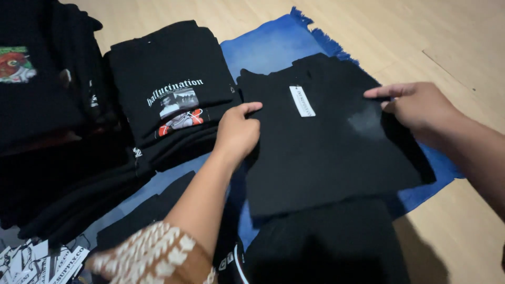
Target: The person sits on the floor and attaches white tags to a stack of black t-shirts. They pick up a tag, thread it through a hole in the shirt's collar, and smooth it down before moving to the next shirt.
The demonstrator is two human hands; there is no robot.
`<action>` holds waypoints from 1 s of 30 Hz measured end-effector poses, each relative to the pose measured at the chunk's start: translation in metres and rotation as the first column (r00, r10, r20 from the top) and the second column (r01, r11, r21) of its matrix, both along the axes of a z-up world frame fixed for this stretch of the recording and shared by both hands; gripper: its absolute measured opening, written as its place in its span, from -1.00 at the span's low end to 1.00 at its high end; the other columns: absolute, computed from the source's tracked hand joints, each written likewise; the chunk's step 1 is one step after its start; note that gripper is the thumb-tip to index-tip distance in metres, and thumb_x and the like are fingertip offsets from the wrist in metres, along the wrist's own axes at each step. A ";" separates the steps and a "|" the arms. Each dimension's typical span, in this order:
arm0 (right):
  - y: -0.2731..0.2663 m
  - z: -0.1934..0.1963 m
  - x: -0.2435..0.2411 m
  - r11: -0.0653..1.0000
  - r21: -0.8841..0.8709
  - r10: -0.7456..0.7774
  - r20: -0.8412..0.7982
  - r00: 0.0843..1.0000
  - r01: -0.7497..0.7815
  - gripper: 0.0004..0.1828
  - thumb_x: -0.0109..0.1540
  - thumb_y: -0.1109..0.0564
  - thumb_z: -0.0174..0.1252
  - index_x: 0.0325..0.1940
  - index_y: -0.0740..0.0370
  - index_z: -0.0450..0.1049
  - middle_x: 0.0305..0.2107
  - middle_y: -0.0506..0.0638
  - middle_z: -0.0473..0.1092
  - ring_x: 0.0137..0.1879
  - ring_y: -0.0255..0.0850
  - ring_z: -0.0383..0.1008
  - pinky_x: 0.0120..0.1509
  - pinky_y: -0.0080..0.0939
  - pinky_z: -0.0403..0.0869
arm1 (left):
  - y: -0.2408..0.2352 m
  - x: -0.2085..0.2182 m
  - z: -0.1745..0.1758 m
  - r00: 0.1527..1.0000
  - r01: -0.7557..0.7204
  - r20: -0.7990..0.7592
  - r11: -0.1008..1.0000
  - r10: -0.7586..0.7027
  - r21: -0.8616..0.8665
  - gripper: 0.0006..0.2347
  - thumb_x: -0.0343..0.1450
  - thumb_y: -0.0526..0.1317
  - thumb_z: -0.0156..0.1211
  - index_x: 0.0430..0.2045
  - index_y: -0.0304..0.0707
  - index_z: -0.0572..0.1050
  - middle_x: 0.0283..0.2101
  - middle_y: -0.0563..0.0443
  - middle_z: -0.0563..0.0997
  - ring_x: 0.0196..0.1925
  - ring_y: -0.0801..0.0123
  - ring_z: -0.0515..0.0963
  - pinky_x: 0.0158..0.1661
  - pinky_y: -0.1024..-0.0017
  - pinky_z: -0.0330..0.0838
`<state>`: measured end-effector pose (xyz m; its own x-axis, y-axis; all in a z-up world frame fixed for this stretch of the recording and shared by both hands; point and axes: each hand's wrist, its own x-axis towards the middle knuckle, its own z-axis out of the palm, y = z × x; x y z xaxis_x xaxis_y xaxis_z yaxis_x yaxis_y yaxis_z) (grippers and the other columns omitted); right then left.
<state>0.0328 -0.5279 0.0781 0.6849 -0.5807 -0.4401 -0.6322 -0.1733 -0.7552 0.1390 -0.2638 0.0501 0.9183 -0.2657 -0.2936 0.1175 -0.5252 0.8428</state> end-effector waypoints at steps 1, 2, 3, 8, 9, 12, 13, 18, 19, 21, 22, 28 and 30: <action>-0.007 -0.005 0.005 1.000 0.005 0.001 -0.004 1.000 -0.001 -0.57 0.37 0.45 -0.17 0.15 0.23 0.54 -0.12 0.24 0.45 -0.10 -0.07 0.45 -0.01 -0.12 0.39 | -0.007 0.008 -0.009 1.000 -0.001 -0.004 1.000 0.001 0.005 -0.51 0.24 -0.42 -0.09 0.07 -0.22 0.58 -0.09 -0.08 0.72 -0.19 0.31 0.70 -0.10 0.49 0.52; -0.012 -0.011 0.009 0.997 -0.077 0.004 0.008 1.000 -0.003 -0.63 0.39 0.41 -0.13 0.09 0.23 0.56 -0.14 0.24 0.46 -0.12 -0.08 0.48 0.03 -0.14 0.44 | -0.013 0.014 -0.019 1.000 0.014 0.018 1.000 -0.014 0.003 -0.52 0.24 -0.41 -0.08 0.05 -0.23 0.59 -0.06 -0.05 0.72 -0.13 0.32 0.70 -0.07 0.49 0.52; -0.018 -0.017 0.013 0.987 -0.158 0.008 0.020 1.000 -0.005 -0.69 0.42 0.37 -0.08 0.04 0.23 0.58 -0.15 0.24 0.47 -0.15 -0.08 0.52 0.06 -0.17 0.49 | -0.018 0.020 -0.030 0.999 0.029 0.039 1.000 -0.029 0.000 -0.54 0.25 -0.40 -0.06 0.03 -0.23 0.60 -0.03 -0.02 0.72 -0.08 0.32 0.71 -0.05 0.50 0.52; 0.000 -0.002 0.010 0.999 -0.041 -0.022 -0.014 1.000 0.021 -0.69 0.44 0.26 -0.15 0.17 0.12 0.44 0.05 0.12 0.36 0.16 -0.09 0.39 0.30 -0.02 0.36 | -0.028 0.015 -0.029 0.999 -0.010 -0.046 1.000 0.010 0.000 -0.47 0.28 -0.48 -0.12 0.16 -0.15 0.51 0.20 -0.04 0.60 0.24 0.26 0.57 0.21 0.41 0.39; 0.015 0.013 0.008 0.996 0.063 -0.052 -0.150 0.987 0.062 -0.68 0.45 0.18 -0.18 0.24 0.01 0.35 0.22 0.05 0.27 0.39 -0.03 0.28 0.48 0.17 0.27 | -0.026 0.015 -0.039 0.999 0.012 -0.053 1.000 -0.012 0.005 -0.46 0.28 -0.47 -0.12 0.21 -0.18 0.47 0.27 -0.06 0.54 0.33 0.23 0.50 0.28 0.38 0.33; 0.001 -0.016 -0.003 0.985 0.174 0.050 -0.339 0.939 0.010 -0.57 0.40 0.25 -0.17 0.31 0.07 0.42 0.41 0.10 0.19 0.56 0.03 0.10 0.62 0.06 0.04 | -0.016 0.008 -0.072 0.995 -0.014 -0.098 0.998 0.020 0.059 -0.47 0.25 -0.42 -0.09 0.16 -0.16 0.51 0.17 -0.05 0.61 0.20 0.24 0.59 0.17 0.43 0.43; -0.001 -0.020 -0.006 0.984 0.177 0.049 -0.342 0.938 0.014 -0.57 0.40 0.25 -0.17 0.31 0.07 0.42 0.41 0.10 0.19 0.56 0.03 0.10 0.62 0.06 0.04 | -0.016 0.005 -0.069 0.995 -0.011 -0.101 0.998 0.017 0.062 -0.47 0.25 -0.42 -0.09 0.16 -0.16 0.51 0.17 -0.05 0.61 0.20 0.24 0.59 0.17 0.43 0.43; 0.010 -0.006 -0.005 0.993 0.112 -0.018 -0.228 0.973 0.045 -0.46 0.38 0.40 -0.16 0.28 -0.09 0.45 0.23 0.12 0.34 0.34 0.02 0.36 0.45 0.09 0.27 | -0.022 0.007 -0.077 0.984 0.001 0.180 1.000 -0.005 0.024 -0.43 0.19 -0.50 -0.07 0.09 -0.01 0.56 0.16 -0.02 0.58 0.17 0.19 0.59 0.18 0.41 0.41; 0.005 -0.009 -0.003 0.992 0.113 -0.021 -0.225 0.974 0.048 -0.46 0.38 0.40 -0.16 0.28 -0.09 0.45 0.23 0.12 0.34 0.34 0.02 0.36 0.45 0.09 0.27 | -0.027 0.007 -0.071 0.983 0.004 0.183 1.000 -0.008 0.025 -0.43 0.19 -0.50 -0.07 0.09 -0.01 0.56 0.16 -0.02 0.58 0.17 0.19 0.59 0.18 0.41 0.41; -0.005 -0.015 0.002 0.998 -0.053 0.038 -0.100 0.994 -0.044 -0.55 0.37 0.33 -0.10 0.17 -0.13 0.49 0.18 0.06 0.35 0.30 -0.03 0.35 0.33 0.20 0.31 | -0.035 0.008 -0.059 0.978 -0.044 0.205 0.999 0.043 -0.002 -0.46 0.29 -0.53 -0.02 0.13 0.05 0.52 0.26 0.04 0.51 0.27 0.21 0.53 0.25 0.35 0.37; -0.015 -0.024 0.004 0.998 -0.052 0.040 -0.100 0.994 -0.045 -0.55 0.37 0.33 -0.10 0.17 -0.13 0.49 0.18 0.06 0.35 0.30 -0.03 0.35 0.33 0.20 0.31 | -0.038 0.008 -0.060 0.978 -0.045 0.205 0.999 0.045 0.000 -0.46 0.29 -0.53 -0.02 0.13 0.05 0.52 0.26 0.04 0.51 0.27 0.21 0.53 0.25 0.35 0.37; -0.031 -0.054 0.004 0.975 -0.195 0.077 -0.167 0.983 -0.110 -0.51 0.36 0.28 0.07 0.32 -0.17 0.42 0.17 0.15 0.34 0.22 0.03 0.39 0.23 0.14 0.38 | -0.035 0.008 -0.100 0.996 -0.093 0.024 0.995 0.092 0.041 -0.49 0.29 -0.35 0.04 0.19 -0.04 0.46 0.18 0.00 0.59 0.20 0.19 0.58 0.17 0.39 0.42; -0.019 -0.051 -0.003 0.998 -0.042 0.033 -0.402 0.915 -0.055 -0.53 0.36 0.23 0.07 0.33 -0.16 0.39 0.42 0.04 0.11 0.57 0.02 0.01 0.58 0.25 0.11 | -0.023 -0.005 -0.101 0.995 0.034 -0.098 0.993 -0.022 0.113 -0.52 0.26 -0.39 0.11 0.11 -0.01 0.54 0.04 -0.07 0.66 0.04 0.20 0.65 0.05 0.39 0.50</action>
